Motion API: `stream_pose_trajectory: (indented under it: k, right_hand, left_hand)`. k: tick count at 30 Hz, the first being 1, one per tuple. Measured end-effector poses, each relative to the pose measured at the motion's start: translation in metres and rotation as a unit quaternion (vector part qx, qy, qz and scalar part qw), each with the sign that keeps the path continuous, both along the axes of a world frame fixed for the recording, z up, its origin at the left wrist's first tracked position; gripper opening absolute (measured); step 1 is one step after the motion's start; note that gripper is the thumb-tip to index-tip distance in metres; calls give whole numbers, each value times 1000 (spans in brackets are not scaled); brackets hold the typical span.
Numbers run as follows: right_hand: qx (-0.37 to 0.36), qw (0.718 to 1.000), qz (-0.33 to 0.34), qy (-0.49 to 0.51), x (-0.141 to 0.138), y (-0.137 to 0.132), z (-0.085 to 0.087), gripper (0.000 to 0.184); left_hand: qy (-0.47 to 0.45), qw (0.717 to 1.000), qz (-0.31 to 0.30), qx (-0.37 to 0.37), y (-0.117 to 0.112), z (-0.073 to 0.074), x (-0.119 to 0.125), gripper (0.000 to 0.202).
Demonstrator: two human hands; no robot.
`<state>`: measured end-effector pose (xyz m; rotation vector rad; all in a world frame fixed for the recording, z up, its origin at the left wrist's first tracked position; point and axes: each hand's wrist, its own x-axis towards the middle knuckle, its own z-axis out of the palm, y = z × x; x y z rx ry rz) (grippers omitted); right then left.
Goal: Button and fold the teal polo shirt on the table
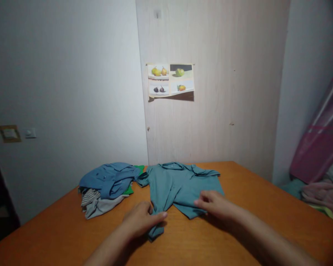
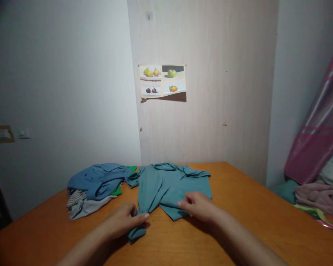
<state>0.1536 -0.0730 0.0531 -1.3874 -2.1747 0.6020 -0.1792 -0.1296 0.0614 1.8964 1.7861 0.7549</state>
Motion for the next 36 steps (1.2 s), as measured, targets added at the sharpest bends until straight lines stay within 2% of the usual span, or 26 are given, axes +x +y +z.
stream_pose_trajectory:
  k: [3, 5, 7, 9, 11, 14, 15, 17, 19, 21, 24, 28, 30, 32, 36]
  right_hand:
    - [51, 990, 19, -130, -12, -21, -5, 37]
    - [84, 981, -1, -174, -15, -22, -7, 21]
    - [89, 981, -35, -166, -15, -14, -9, 9]
    - [75, 991, -79, -72, -10, -3, -6, 7]
    - [39, 985, -128, 108, -3, 6, 3, 8]
    - [8, 916, -160, 368, 13, 4, 28, 12]
    - [24, 895, -151, 418, 20, -1, 37, 15]
    - [45, 878, -119, 461, 36, -15, 52, 21]
    - [23, 899, -75, 432, 54, -31, 59, 30]
    - [-21, 930, -64, 362, 69, -43, 56, 40]
    - [-53, 953, -110, 277, 84, -48, 38, 48]
    - [-48, 963, -135, 228, 83, -40, 9, 43]
    - [-27, 970, -129, 204, 75, -36, 0, 39]
    - [12, 980, -123, 158, 64, -35, -5, 36]
    - [71, 992, -106, 9, 46, -39, -11, 33]
  left_hand:
    - [121, 991, 11, 55, -3, -11, 6, 26]
    - [72, 996, 11, 56, 2, -14, 6, 10]
    - [-60, 996, 25, 57, 9, -11, 2, 10]
    - [-228, 970, 52, 62, 15, -3, -7, 14]
    - [-378, 920, 86, 51, 15, 12, -17, 17]
    - [-498, 854, 146, 32, 7, 39, -30, 16]
    - [-521, 839, 151, 23, 2, 47, -33, 16]
    - [-542, 828, 142, 4, -11, 56, -39, 16]
    - [-518, 847, 114, -30, -24, 54, -45, 22]
    - [-455, 883, 93, -74, -37, 45, -52, 31]
    - [-331, 932, 111, -100, -51, 29, -63, 46]
    - [-132, 982, 130, -48, -57, 15, -71, 75]
    - [-44, 992, 113, -32, -56, 9, -73, 87]
    - [38, 994, 103, -14, -54, 2, -75, 89]
    - [162, 980, 118, -1, -53, -10, -79, 64]
